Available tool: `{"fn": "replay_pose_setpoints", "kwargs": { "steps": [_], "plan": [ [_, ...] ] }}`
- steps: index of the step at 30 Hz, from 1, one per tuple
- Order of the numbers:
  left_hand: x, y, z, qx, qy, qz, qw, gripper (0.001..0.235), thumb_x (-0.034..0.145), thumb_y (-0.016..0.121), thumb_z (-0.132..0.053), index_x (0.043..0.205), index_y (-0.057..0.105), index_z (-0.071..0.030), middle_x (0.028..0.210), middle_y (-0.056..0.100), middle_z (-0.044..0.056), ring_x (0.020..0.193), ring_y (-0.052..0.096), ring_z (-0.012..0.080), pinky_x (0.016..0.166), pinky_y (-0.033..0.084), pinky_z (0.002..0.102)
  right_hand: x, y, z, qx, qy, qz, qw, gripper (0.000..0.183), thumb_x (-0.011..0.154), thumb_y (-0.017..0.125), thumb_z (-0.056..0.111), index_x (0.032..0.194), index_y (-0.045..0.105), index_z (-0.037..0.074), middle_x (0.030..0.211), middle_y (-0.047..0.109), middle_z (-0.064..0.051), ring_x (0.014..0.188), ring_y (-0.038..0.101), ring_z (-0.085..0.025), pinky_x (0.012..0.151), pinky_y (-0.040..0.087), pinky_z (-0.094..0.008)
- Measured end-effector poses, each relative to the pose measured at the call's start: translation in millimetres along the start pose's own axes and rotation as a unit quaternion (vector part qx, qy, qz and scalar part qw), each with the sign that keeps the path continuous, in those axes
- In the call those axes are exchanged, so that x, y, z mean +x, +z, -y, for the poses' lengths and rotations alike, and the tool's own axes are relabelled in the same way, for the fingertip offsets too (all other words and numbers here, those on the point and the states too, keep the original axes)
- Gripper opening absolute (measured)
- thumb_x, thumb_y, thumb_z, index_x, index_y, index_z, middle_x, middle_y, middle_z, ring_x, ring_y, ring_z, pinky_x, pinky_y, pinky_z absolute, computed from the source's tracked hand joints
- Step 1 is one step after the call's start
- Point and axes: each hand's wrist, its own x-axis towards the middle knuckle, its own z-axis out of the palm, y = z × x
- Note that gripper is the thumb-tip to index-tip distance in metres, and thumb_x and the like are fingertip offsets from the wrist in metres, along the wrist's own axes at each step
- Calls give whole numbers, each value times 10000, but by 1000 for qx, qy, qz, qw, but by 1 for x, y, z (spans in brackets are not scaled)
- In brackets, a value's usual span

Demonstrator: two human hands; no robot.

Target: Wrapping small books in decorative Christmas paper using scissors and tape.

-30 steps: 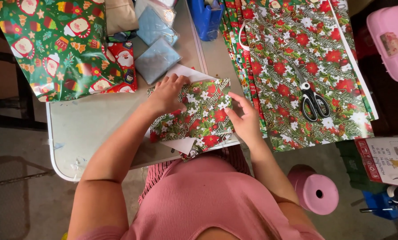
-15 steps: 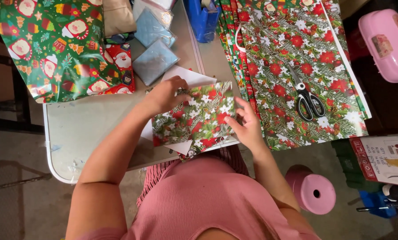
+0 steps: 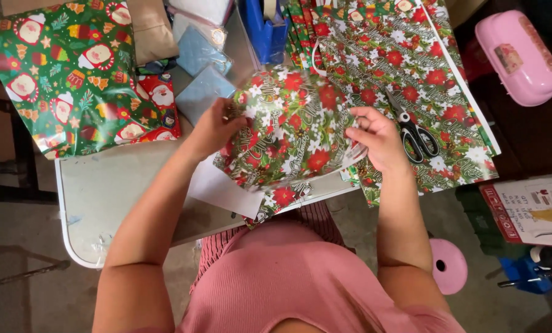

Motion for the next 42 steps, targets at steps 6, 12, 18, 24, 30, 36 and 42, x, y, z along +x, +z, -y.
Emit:
{"fn": "replay_pose_setpoints", "kwargs": {
  "steps": [6,12,18,24,30,36,42],
  "plan": [
    [-4,-4,-92,100,177,-54,978,1055,938,779,-495,1601,63,-94,1610,190,315,1480,279,486,1124,291,763,35,-15,9,-177,25,133,975,140,978,663,98,1107,671,46,977,685,-51,880,659,-153,857,588,-288],
    [22,-13,-179,203,372,141,895,990,921,588,-682,1607,171,-103,1689,127,209,1554,64,441,1240,73,691,45,-8,34,-153,25,189,970,321,920,716,26,1238,683,21,1087,744,-83,918,694,-142,839,586,-260],
    [87,30,-143,232,226,321,890,410,784,874,-436,1143,758,-274,927,773,65,991,720,386,962,502,489,27,-3,64,-123,-26,129,984,273,908,688,-54,1180,705,-41,900,714,-136,801,642,-199,761,515,-323],
    [106,21,-105,160,175,210,948,339,906,756,-470,902,687,-138,783,655,123,778,641,363,782,484,485,1,-154,-43,-612,-3,-122,781,239,997,740,278,1230,731,228,1055,727,-64,1012,700,-327,885,558,-451],
    [156,49,34,132,156,51,978,506,917,776,-523,766,533,-106,665,490,150,676,565,372,704,455,468,-42,-163,-34,-657,113,-119,736,484,955,771,301,1386,668,108,1174,604,-178,1141,609,-444,947,543,-498],
    [137,49,45,63,71,-21,995,422,907,752,-574,858,672,-163,685,575,92,702,622,307,726,514,403,-33,-148,-9,-637,176,-76,747,571,875,818,257,1381,641,61,1093,709,-206,1085,674,-432,888,562,-520],
    [109,36,13,98,59,25,993,339,1012,691,-395,842,649,-106,787,644,33,670,556,161,609,436,334,-32,-90,56,-397,307,-120,856,557,911,601,93,1461,547,163,1149,614,-142,1069,610,-271,975,440,-413]
  ]
}}
